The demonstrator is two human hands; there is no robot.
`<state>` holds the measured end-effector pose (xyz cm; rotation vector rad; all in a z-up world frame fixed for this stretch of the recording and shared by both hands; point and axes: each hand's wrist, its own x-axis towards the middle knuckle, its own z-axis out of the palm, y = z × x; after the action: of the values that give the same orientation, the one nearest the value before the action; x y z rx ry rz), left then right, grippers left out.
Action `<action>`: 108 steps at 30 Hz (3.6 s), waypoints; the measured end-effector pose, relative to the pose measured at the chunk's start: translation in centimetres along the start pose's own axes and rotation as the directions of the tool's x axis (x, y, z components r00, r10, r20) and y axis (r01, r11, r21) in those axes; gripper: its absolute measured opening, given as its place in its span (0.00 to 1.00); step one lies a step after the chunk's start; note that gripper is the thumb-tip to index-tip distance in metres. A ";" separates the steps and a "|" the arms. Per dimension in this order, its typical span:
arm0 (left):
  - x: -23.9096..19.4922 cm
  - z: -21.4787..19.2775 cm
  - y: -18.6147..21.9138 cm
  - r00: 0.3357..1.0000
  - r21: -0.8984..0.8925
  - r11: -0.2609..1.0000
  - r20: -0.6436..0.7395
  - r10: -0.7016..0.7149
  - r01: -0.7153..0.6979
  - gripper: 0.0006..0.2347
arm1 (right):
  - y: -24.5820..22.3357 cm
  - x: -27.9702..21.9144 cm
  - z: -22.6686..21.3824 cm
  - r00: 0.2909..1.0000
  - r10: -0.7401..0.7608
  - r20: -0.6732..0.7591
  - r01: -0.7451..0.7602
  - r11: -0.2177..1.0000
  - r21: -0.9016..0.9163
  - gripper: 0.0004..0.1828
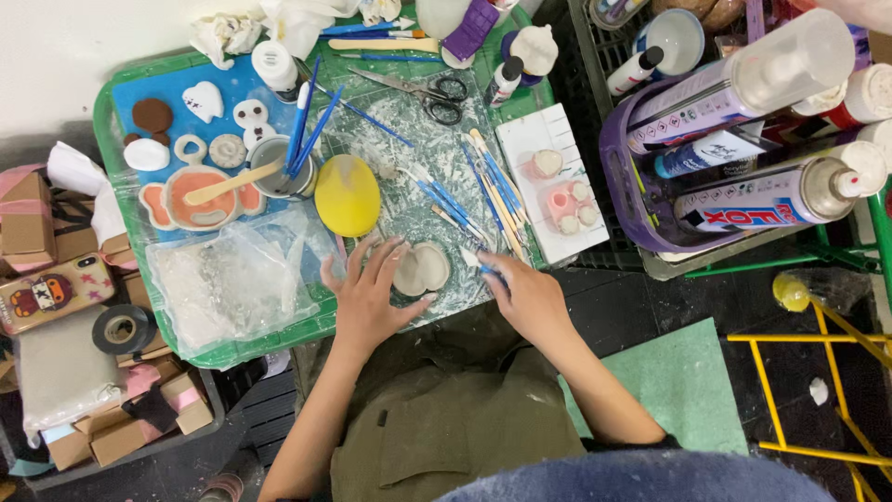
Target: The person shapes a small piece of clay by hand, using a sculpting tool to refine details and a sponge to smooth the surface.
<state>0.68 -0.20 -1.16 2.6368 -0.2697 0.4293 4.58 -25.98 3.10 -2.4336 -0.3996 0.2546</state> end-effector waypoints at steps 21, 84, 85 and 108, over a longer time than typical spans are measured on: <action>0.9 -0.6 0.1 0.994 -0.076 0.992 0.054 -0.095 0.099 0.36 | -1.7 3.8 0.4 0.994 -0.020 0.112 0.036 0.989 -0.146 0.12; 0.5 -0.1 0.1 0.995 -0.165 0.982 0.053 -0.085 0.092 0.36 | -1.9 0.6 1.6 0.983 0.156 0.099 -0.150 0.987 -0.057 0.02; 0.4 -0.1 0.1 0.994 -0.165 0.981 0.053 -0.091 0.099 0.36 | -2.0 0.0 1.7 0.971 0.201 0.127 -0.190 0.978 -0.089 0.03; 0.4 -0.6 0.5 0.997 -0.058 0.996 0.004 -0.072 0.072 0.36 | -0.8 2.3 1.7 0.997 -0.005 0.083 -0.008 0.988 0.155 0.05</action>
<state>0.79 -0.37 -0.33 2.5815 -0.1838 0.3895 6.09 -23.63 2.12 -2.2760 -0.3997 0.3748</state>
